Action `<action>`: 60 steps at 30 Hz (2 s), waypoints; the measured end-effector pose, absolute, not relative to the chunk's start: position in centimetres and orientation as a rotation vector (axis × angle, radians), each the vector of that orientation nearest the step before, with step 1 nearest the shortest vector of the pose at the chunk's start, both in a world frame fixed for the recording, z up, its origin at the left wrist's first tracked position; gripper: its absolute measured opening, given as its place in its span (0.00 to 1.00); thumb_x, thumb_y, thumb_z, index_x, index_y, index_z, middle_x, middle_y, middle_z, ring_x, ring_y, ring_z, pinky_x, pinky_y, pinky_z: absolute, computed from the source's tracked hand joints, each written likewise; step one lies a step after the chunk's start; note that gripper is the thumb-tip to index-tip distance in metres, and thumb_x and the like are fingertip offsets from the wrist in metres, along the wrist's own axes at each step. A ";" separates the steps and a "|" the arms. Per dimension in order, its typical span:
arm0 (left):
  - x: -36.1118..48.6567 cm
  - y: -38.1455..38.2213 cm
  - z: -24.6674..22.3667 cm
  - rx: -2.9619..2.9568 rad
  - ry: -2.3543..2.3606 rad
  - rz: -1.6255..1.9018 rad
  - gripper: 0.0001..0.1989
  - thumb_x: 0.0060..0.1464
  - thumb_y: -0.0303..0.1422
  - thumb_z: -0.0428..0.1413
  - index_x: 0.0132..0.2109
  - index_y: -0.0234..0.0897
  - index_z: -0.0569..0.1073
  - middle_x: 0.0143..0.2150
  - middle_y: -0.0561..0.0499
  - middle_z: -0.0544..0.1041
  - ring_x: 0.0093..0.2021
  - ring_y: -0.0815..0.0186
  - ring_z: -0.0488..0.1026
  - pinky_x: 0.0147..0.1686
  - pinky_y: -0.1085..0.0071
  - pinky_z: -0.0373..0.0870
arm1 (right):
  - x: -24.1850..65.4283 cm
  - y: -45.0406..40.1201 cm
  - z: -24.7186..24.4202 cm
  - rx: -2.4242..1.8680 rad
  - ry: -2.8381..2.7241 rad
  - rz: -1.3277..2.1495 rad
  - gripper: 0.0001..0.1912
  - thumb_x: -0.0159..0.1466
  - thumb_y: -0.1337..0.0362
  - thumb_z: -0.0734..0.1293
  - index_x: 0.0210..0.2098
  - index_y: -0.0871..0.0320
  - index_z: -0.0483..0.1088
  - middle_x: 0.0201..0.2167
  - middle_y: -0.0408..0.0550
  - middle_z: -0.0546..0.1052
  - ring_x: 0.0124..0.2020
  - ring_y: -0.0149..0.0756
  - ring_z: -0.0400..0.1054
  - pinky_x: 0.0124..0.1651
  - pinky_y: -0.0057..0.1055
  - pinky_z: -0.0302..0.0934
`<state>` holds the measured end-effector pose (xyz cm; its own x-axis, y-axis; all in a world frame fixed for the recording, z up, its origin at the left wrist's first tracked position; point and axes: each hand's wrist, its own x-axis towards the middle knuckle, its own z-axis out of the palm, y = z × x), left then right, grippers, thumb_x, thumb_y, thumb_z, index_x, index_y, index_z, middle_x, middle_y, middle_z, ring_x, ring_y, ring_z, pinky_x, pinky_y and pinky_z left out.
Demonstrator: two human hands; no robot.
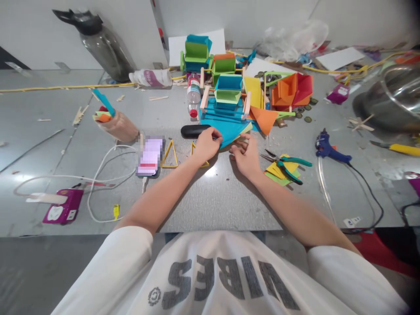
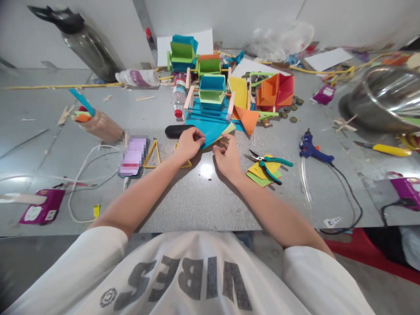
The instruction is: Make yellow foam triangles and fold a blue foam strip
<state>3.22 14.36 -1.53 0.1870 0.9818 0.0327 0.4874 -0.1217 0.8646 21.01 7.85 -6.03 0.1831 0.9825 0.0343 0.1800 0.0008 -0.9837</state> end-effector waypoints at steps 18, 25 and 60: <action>2.6 13.8 -2.3 2.380 1.235 0.626 0.09 0.72 0.28 0.61 0.42 0.36 0.86 0.60 0.41 0.87 0.61 0.53 0.83 0.66 0.54 0.78 | 20.7 7.7 -7.1 -1.294 -1.042 0.905 0.38 0.69 0.54 0.74 0.69 0.42 0.50 0.52 0.46 0.79 0.36 0.36 0.82 0.45 0.42 0.81; 2.7 14.3 -3.1 2.118 1.248 0.813 0.09 0.63 0.22 0.66 0.34 0.38 0.84 0.52 0.45 0.88 0.53 0.58 0.85 0.60 0.55 0.80 | 20.5 7.0 -6.3 -1.324 -1.307 0.722 0.20 0.70 0.58 0.70 0.58 0.48 0.61 0.38 0.42 0.77 0.29 0.34 0.71 0.33 0.37 0.68; 1.2 13.9 -1.7 2.612 1.271 0.318 0.10 0.69 0.37 0.66 0.52 0.39 0.88 0.56 0.40 0.86 0.55 0.48 0.81 0.56 0.53 0.74 | 20.7 8.5 -4.1 -1.641 -2.200 -0.145 0.20 0.78 0.64 0.58 0.41 0.54 0.82 0.46 0.62 0.76 0.51 0.58 0.63 0.56 0.56 0.59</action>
